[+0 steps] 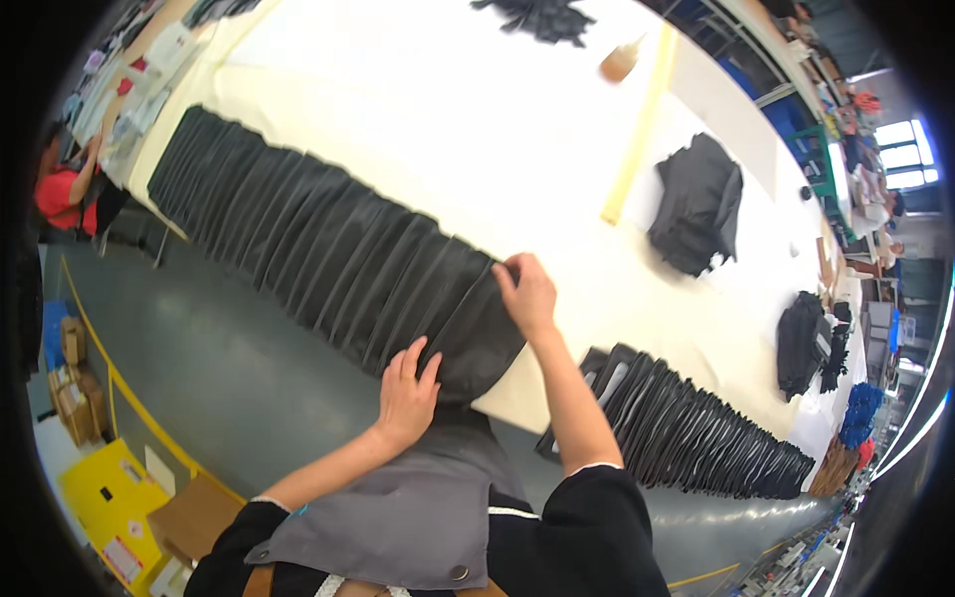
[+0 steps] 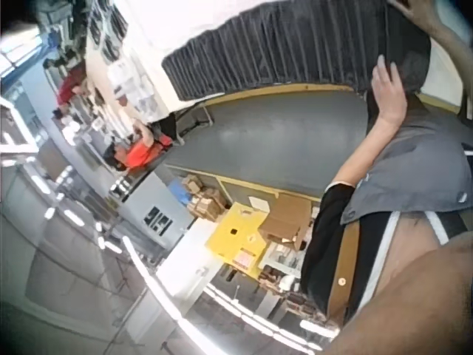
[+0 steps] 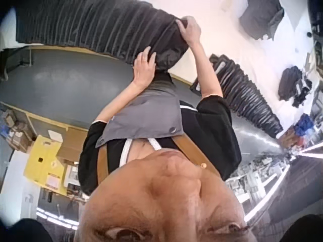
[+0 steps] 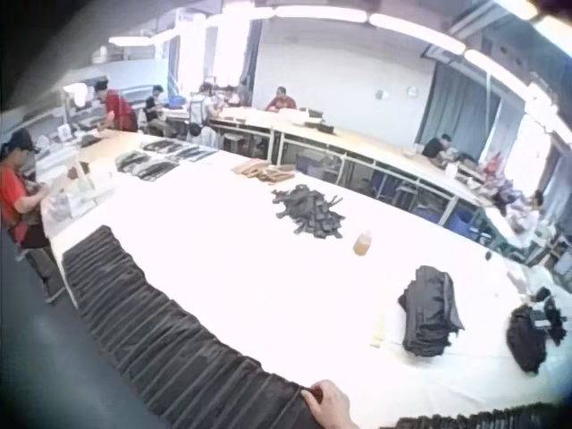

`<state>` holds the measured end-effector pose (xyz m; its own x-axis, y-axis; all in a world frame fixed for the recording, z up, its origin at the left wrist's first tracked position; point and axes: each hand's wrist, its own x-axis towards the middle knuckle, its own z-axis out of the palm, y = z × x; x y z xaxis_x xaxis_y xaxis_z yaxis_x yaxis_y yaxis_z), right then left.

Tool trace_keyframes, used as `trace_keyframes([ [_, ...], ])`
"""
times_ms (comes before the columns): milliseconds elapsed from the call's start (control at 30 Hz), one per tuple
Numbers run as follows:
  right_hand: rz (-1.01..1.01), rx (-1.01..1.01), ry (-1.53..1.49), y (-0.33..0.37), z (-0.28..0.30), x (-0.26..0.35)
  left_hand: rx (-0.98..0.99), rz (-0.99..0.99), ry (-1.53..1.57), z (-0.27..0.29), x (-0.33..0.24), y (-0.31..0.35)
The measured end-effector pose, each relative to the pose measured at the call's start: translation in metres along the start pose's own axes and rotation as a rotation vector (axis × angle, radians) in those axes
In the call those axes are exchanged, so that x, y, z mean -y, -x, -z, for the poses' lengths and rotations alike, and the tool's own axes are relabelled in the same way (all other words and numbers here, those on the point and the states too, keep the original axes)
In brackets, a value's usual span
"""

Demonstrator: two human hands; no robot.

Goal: The person folds black fabric pouches and places them in a row on a table. Then, the person uses a squeeze bottle to apply a liquid along the seams of the pouches.

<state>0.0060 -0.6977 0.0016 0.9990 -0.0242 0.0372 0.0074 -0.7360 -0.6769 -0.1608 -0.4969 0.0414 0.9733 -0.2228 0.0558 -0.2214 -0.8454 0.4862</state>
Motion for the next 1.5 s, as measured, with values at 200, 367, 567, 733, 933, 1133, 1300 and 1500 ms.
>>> trace_keyframes([
  [200,-0.07,0.068,-0.141,-0.038,0.018,-0.032,0.15,-0.001,-0.06,0.017,-0.015,-0.014],
  [367,-0.131,-0.102,-0.291,-0.156,0.062,-0.1,0.124,-0.203,0.195,0.008,-0.029,-0.059],
  [567,-0.155,-0.334,-0.334,-0.328,0.065,-0.184,0.3,-0.103,0.217,-0.015,-0.034,-0.088],
  [733,-0.207,-0.378,-0.232,-0.441,0.056,-0.207,0.215,-0.053,0.358,-0.039,-0.023,-0.068],
  [933,-0.244,-0.503,-0.027,-0.484,0.037,-0.191,0.194,-0.001,0.463,-0.049,-0.013,-0.051],
  [1133,-0.336,-0.501,0.018,-0.507,0.033,-0.199,0.285,0.0,0.587,-0.052,-0.005,-0.035],
  [1300,-0.278,-0.532,-0.16,-0.509,0.026,-0.197,0.172,-0.094,0.584,-0.032,0.004,-0.033],
  [1500,0.016,0.045,-0.585,-0.346,0.011,-0.088,-0.012,-0.165,0.618,0.017,0.021,-0.033],
])
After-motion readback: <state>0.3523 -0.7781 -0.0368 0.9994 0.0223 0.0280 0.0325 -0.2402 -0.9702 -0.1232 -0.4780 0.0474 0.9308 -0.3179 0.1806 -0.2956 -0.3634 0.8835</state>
